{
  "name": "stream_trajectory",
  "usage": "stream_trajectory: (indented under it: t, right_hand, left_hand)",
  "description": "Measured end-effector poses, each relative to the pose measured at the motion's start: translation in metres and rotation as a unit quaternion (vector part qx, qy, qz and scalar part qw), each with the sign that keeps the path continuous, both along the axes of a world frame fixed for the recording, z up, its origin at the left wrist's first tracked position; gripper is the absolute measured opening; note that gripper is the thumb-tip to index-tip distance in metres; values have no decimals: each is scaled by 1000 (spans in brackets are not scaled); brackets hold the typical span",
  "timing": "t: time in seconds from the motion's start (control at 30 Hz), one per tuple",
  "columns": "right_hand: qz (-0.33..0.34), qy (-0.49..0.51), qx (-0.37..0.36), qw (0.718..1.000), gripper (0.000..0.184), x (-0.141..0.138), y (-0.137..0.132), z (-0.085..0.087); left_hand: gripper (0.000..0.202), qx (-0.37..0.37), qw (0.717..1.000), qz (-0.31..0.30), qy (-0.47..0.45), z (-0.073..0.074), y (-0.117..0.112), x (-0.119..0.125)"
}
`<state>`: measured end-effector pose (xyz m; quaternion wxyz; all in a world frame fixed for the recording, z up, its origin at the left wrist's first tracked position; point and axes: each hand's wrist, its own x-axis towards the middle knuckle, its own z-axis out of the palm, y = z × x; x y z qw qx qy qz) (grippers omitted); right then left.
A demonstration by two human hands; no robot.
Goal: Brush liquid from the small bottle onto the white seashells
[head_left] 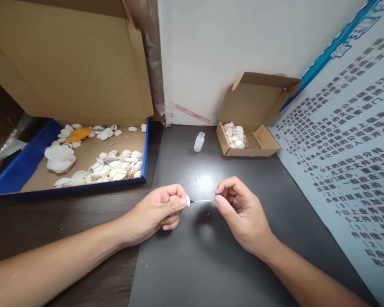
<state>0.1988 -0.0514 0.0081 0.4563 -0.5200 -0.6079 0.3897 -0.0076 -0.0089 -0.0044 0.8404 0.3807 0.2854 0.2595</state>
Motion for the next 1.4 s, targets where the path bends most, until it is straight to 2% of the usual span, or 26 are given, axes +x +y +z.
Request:
stream_trajectory:
  t: [0.1,0.27,0.4,0.5,0.7,0.83,0.97,1.1,1.23,1.4]
  right_hand:
    - [-20,-3,11,1000,7,1,0,0]
    - [2,25,25,999,6,2,-1,-1]
    - [-19,20,20,999,7,2,0,-1]
    - [2,50,20,999,5,2,0,-1]
    - [-19,22,15,999,6,2,-1,-1]
    - [7,40,16,999,6,2,-2,0]
    - [-12,26,18,999,7,2,-1,-1]
    - [8,38,22,999,6,2,-2,-1]
    - [-19,20,27,999,8,1,-2,0]
    - [-7,20,25,999,7,2,-2,1]
  left_hand:
    - [31,2,1000,-1,3,1,-1,0]
    - [26,7,1000,-13,2,0,0,-1]
    - [24,15,1000,-26,1,-2,1,-2]
    - [26,11,999,-32,0,-2,0,-2]
    - [28,15,999,-33,-11,-1,0,-1]
    - [27,12,999,-29,-8,-1,0,-1]
    - [29,15,999,-33,-2,-1,0,-1]
    - [28,16,999,-35,-2,-1,1,-2]
    - [28,16,999,-39,1,-2,1,-2]
    - [28,8,1000,-30,-4,-3,1,-1]
